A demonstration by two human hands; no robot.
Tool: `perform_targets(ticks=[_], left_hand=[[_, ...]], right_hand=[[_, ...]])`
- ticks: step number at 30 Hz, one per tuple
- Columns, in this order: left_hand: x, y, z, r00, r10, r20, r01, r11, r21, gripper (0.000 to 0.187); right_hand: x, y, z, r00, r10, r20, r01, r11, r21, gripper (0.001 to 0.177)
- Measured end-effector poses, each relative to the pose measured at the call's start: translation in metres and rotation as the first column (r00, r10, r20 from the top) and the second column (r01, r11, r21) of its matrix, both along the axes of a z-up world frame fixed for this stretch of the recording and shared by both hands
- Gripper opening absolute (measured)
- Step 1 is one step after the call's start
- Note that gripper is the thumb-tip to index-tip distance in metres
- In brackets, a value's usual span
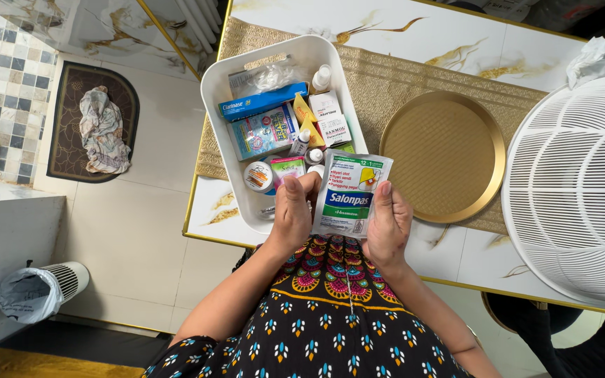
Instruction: The person transfers various medical supplies from a gold tray into a white plastic bin, arranging them by hand. The person then wipes the white bin and the gold tray with a white cloth.
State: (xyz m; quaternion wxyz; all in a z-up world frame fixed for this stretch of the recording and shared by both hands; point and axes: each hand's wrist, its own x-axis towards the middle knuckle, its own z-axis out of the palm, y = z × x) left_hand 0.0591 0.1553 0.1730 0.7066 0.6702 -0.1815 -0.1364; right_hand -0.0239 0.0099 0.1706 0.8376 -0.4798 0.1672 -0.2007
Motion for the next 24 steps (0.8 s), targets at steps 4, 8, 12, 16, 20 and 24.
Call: perform_targets(ticks=[4, 8, 12, 16, 20, 24], left_hand=[[0.002, -0.001, 0.007, 0.999, -0.034, -0.040, 0.033, 0.999, -0.024, 0.083], [0.000, 0.000, 0.004, 0.994, -0.079, -0.075, 0.070, 0.991, -0.117, 0.082], [0.002, 0.000, -0.001, 0.989, -0.081, -0.127, 0.087, 0.995, 0.044, 0.051], [0.025, 0.020, 0.007, 0.985, -0.050, 0.162, 0.027, 0.989, 0.145, 0.014], [0.065, 0.052, 0.016, 0.911, 0.206, 0.357, -0.316, 0.906, 0.283, 0.021], [0.085, 0.077, 0.035, 0.904, -0.026, 0.428, -0.214, 0.837, 0.503, 0.036]], right_hand=[[0.000, 0.000, 0.003, 1.000, 0.022, -0.001, -0.022, 1.000, -0.022, 0.038], [0.000, 0.000, 0.004, 1.000, 0.030, -0.009, -0.030, 0.999, -0.017, 0.039], [0.000, 0.000, 0.000, 0.998, 0.048, -0.038, -0.049, 0.999, -0.008, 0.039], [0.002, -0.013, -0.012, 0.981, 0.162, -0.110, -0.185, 0.949, -0.254, 0.036], [0.010, -0.024, -0.013, 0.977, 0.073, -0.198, -0.124, 0.957, -0.262, 0.026], [0.017, -0.031, -0.009, 0.978, 0.055, -0.199, -0.113, 0.951, -0.290, 0.022]])
